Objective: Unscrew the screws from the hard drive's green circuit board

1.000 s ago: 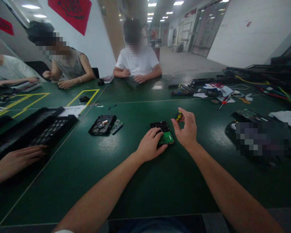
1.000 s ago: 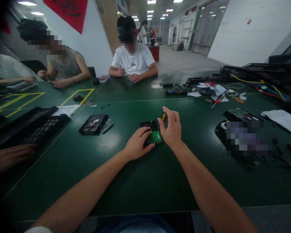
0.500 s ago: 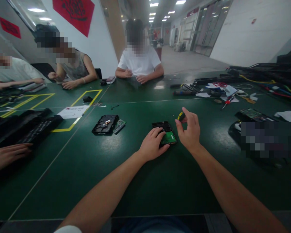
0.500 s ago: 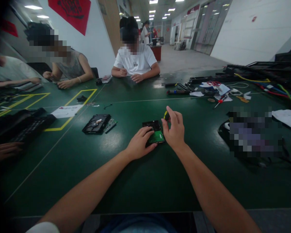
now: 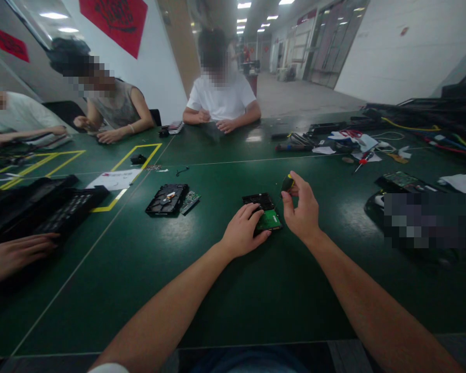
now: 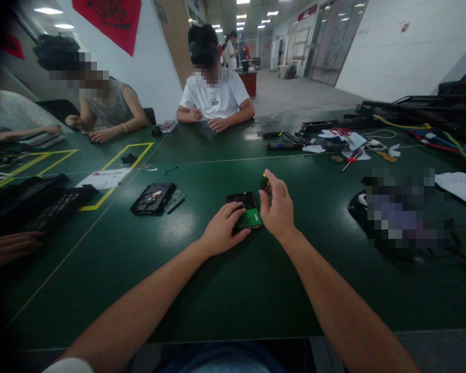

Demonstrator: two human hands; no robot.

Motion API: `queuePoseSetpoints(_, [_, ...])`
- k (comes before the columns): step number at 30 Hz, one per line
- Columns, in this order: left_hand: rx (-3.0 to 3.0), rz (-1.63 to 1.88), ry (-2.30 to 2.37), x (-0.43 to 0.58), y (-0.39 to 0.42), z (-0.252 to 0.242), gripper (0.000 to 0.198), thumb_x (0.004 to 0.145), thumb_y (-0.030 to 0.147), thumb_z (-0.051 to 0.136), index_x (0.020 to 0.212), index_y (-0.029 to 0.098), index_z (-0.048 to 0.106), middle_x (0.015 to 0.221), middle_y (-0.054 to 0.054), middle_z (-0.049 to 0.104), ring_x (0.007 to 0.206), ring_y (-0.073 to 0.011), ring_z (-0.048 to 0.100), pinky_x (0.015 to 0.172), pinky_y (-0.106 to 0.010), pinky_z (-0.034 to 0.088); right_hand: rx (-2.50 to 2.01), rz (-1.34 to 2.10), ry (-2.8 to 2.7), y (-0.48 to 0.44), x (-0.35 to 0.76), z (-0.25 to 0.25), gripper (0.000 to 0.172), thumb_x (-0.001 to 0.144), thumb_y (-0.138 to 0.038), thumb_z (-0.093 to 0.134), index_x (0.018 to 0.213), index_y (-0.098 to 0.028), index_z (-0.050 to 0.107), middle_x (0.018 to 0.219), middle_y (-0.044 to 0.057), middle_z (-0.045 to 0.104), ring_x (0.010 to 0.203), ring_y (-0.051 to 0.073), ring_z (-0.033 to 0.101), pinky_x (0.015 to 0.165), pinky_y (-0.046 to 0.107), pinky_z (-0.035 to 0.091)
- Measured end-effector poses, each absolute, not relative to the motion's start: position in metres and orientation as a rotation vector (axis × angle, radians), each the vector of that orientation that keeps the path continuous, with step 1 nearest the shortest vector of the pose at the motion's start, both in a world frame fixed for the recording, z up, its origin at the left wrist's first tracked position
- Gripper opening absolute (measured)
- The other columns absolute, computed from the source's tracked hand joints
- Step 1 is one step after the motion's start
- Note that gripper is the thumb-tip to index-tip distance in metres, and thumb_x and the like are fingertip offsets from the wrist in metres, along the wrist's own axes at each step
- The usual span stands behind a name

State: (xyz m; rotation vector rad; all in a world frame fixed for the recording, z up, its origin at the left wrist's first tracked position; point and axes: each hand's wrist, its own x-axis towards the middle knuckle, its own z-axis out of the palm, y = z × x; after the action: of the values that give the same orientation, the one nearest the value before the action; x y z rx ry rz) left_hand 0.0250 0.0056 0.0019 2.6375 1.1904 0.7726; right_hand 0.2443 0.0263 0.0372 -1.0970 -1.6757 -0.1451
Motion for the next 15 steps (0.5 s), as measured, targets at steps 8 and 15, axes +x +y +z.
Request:
queuePoseSetpoints(8, [2.636,0.783,1.191,0.0245,0.0059,0.0011,0.061,0.095,0.052,0.069,0.144,0.017,0.057,0.155,-0.018,0.053,0.148,-0.0367,0.048,0.125,-0.057,0.042,-1.058,-0.143,-1.650,0.0224,0.2407,0.0385,0.058,0.098,-0.036,0.071,0.152,-0.033,0.049,0.128,0.010,0.064,0.100,0.027,0.068,0.081,0.046,0.065])
queuePoseSetpoints(15, [2.636,0.765,1.200,0.0256,0.0055,0.0039,0.061,0.096,0.052,0.068,0.144,0.015,0.057,0.155,-0.018,0.054,0.148,-0.0365,0.047,0.126,-0.056,0.041,-1.081,-0.083,-1.636,0.0249,0.2409,0.0335,0.062,0.104,-0.032,0.060,0.162,-0.032,0.036,0.139,0.012,0.063,0.098,0.026,0.072,0.092,0.050,0.064])
